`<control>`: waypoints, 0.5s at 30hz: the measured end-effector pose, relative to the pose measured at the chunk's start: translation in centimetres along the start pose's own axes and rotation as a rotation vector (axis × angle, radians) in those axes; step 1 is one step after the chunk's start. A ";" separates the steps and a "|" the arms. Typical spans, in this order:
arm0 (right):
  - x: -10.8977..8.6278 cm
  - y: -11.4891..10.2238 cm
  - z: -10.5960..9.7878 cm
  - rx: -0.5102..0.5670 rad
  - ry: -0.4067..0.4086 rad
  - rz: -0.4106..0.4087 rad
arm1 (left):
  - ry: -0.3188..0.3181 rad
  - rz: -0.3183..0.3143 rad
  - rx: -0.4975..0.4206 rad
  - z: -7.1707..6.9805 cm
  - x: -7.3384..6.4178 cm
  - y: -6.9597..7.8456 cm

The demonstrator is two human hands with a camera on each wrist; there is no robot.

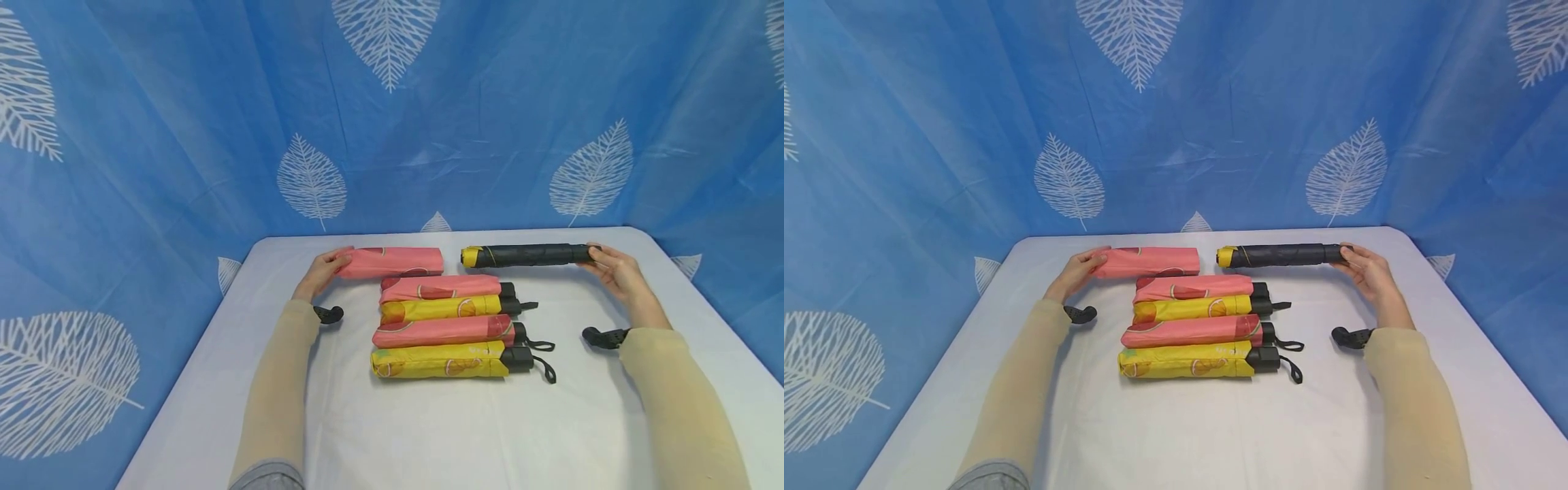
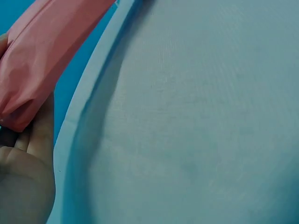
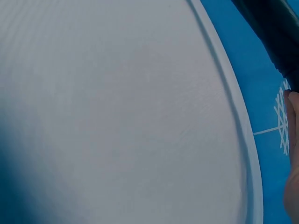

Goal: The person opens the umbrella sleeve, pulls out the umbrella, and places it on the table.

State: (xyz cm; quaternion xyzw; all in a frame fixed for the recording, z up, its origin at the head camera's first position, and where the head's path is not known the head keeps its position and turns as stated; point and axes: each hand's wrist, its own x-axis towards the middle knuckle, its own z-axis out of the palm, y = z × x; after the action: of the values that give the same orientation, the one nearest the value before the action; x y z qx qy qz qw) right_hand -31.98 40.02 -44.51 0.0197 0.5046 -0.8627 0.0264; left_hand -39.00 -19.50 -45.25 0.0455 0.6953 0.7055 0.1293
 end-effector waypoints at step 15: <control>0.4 -0.5 -1.6 -0.552 -0.104 0.241 | -0.063 -0.041 0.330 -1.0 0.2 1.7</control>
State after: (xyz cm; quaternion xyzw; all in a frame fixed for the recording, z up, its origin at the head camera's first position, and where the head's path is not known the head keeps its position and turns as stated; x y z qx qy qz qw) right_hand -32.41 41.65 -44.86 0.0273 0.7121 -0.6834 0.1586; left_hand -39.70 -20.45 -43.59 0.0738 0.7981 0.5773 0.1561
